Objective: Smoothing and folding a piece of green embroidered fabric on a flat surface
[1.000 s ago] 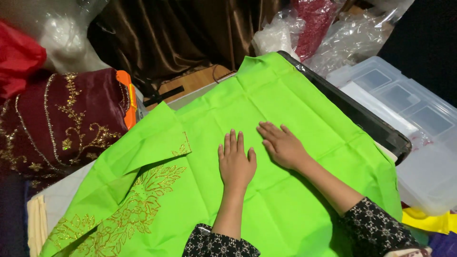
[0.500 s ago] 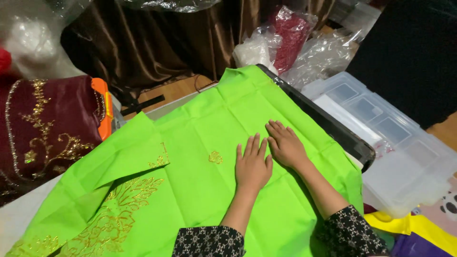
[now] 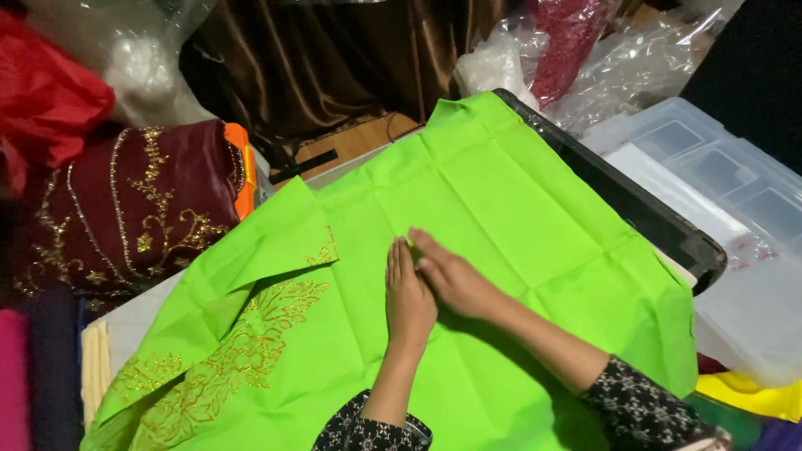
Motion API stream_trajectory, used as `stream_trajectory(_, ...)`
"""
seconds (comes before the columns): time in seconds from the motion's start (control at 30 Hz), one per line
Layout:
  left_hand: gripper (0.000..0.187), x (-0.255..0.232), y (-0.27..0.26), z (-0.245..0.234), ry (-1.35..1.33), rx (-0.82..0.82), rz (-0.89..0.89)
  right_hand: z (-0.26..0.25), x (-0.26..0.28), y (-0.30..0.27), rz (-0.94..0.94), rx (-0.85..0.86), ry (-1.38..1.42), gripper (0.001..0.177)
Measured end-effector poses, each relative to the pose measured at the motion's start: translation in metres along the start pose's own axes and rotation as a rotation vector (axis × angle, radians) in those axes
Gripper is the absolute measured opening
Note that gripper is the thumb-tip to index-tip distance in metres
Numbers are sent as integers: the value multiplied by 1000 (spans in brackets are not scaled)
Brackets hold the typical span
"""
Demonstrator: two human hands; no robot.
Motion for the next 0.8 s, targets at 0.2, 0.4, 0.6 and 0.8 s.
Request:
stream_trajectory(0.2,64,43,-10,-6,448,231,-81,36,-7,-5,92,210,-663,57)
stream_trajectory(0.4,64,90,-22,-52,527,78,-211,9,-34,-9,365,139,-867,63)
stream_trajectory(0.6,42,123,26,-39,490,-122,-108,-6,-28,26,215,-107,-737,59)
stream_trajectory(0.8,42,95,92,-10,88,-131,18,52,-47,131,-34,-61,-203,47)
Point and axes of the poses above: each hand's wrist, its own y-axis towards the middle knuckle, its own z-axis out of the palm, x = y × z, the point moved 6 cm from there along y, towards the middle knuckle, and after that the axes turned 3 degrees about y, right-handed, at the moved point
